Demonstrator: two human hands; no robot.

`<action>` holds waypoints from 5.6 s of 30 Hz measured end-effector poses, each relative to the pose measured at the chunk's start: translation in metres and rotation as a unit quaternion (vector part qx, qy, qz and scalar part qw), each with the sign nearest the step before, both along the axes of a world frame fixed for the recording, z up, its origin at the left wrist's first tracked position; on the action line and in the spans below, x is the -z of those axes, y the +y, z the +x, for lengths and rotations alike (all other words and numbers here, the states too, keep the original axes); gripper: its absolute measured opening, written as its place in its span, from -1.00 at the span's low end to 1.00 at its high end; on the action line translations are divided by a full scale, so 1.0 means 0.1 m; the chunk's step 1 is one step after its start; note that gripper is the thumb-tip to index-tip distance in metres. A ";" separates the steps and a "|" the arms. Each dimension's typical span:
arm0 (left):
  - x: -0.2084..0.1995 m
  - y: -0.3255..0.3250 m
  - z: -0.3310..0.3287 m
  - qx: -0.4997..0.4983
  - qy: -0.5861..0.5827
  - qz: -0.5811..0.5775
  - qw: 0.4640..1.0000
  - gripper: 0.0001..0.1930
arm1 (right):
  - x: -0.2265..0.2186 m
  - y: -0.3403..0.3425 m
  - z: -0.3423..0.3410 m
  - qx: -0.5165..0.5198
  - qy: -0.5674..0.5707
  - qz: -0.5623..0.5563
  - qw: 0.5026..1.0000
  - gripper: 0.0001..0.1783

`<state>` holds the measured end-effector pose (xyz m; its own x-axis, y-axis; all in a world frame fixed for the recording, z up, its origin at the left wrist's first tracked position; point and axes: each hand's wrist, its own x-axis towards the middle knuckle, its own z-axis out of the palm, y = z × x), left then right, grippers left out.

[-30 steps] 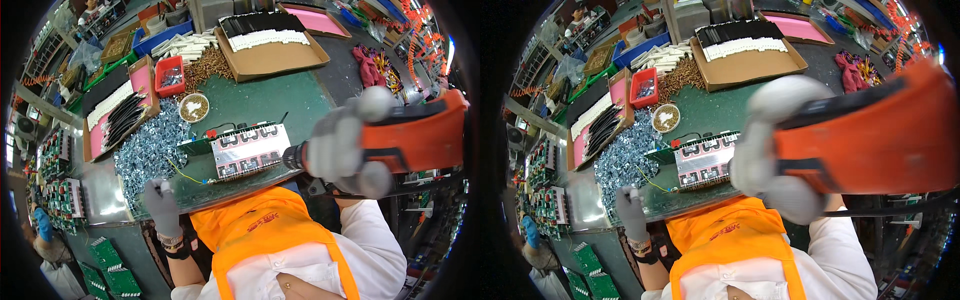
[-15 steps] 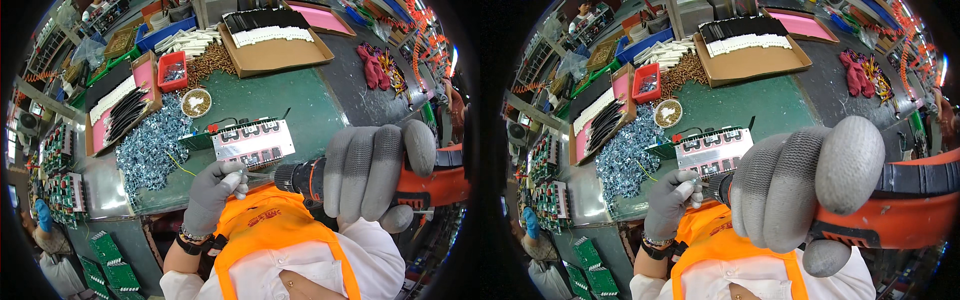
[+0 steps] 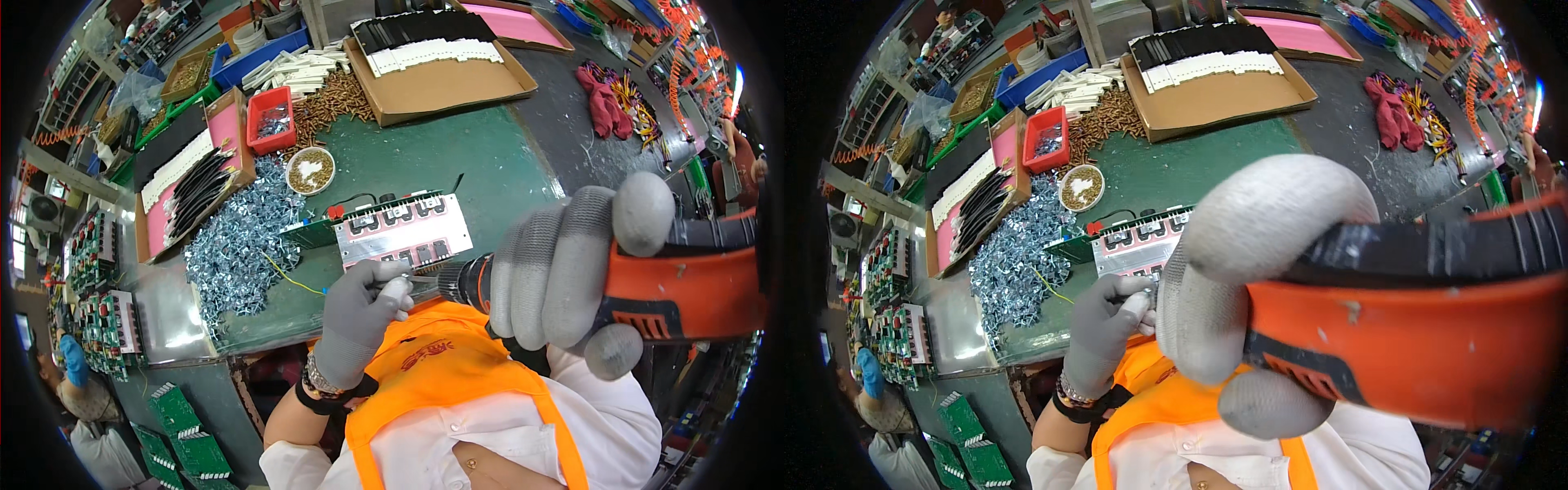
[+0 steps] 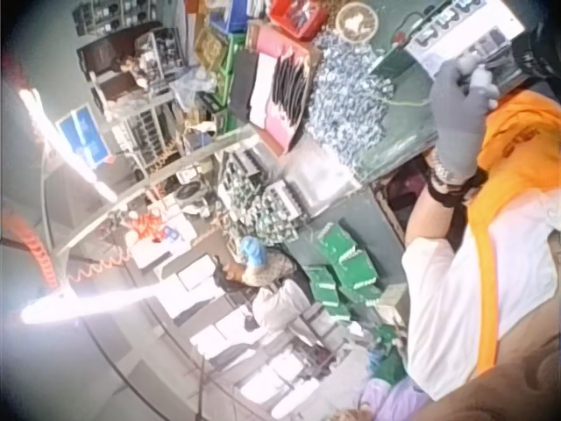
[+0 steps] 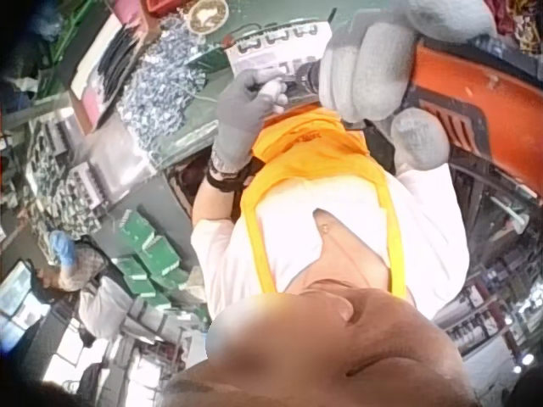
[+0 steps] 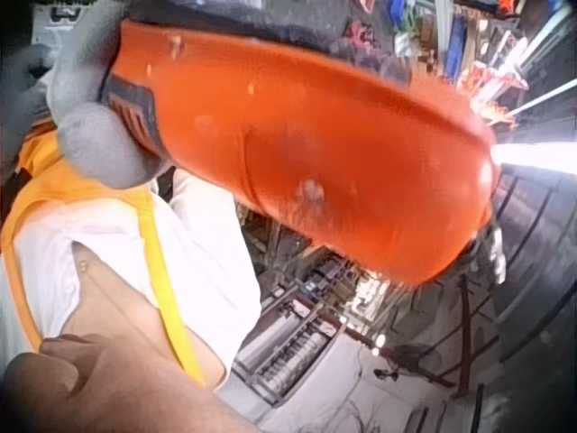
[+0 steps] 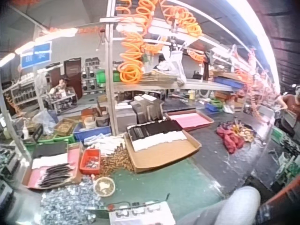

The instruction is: Using an electric screwdriver to secure components on a circuit board assembly at a production workstation.

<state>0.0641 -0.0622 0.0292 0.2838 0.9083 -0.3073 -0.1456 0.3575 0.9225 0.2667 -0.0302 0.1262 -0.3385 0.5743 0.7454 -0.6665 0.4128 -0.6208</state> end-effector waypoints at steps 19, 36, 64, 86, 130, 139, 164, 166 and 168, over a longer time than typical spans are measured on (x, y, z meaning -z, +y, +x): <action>0.42 -0.14 0.38 0.010 0.464 0.578 0.672 -0.69 | 0.15 0.02 0.03 0.198 -0.035 -0.160 0.967 -0.22; 0.63 -0.14 0.65 -0.016 0.546 0.567 0.617 -0.71 | 0.26 0.27 -0.01 -0.024 -0.027 -0.050 0.998 -0.24; 0.62 -0.13 0.70 -0.026 0.554 0.565 0.611 -0.78 | 0.23 0.26 0.01 -0.048 -0.061 -0.045 0.996 -0.26; -0.13 0.62 -0.13 0.177 0.355 0.497 0.772 -0.77 | 0.17 0.30 -0.02 -0.029 -0.001 -0.037 0.999 -0.28; 0.72 3.34 -0.26 0.215 0.652 0.373 0.624 -0.83 | 0.05 0.31 0.13 0.092 0.115 -0.157 0.977 -0.33; 0.77 3.11 0.19 0.281 0.714 0.399 0.502 -0.81 | 0.07 0.34 0.05 0.132 0.133 -0.105 0.977 -0.40; -0.45 1.34 -0.25 0.247 0.036 0.140 0.958 -0.80 | -0.15 0.39 0.17 0.130 0.226 0.084 0.962 -0.36; -0.46 1.30 -0.26 0.222 0.037 0.140 0.964 -0.84 | -0.17 0.38 0.17 0.122 0.216 0.094 0.964 -0.34; -0.46 1.29 -0.28 0.230 0.080 0.177 0.954 -0.86 | -0.18 0.40 0.16 0.074 0.199 0.112 0.971 -0.33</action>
<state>0.0361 0.0670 0.0751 0.6523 0.7541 -0.0771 0.1045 0.0113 0.9945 0.2829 0.0097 0.1444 0.0750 0.4035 0.9119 -0.7581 0.6172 -0.2108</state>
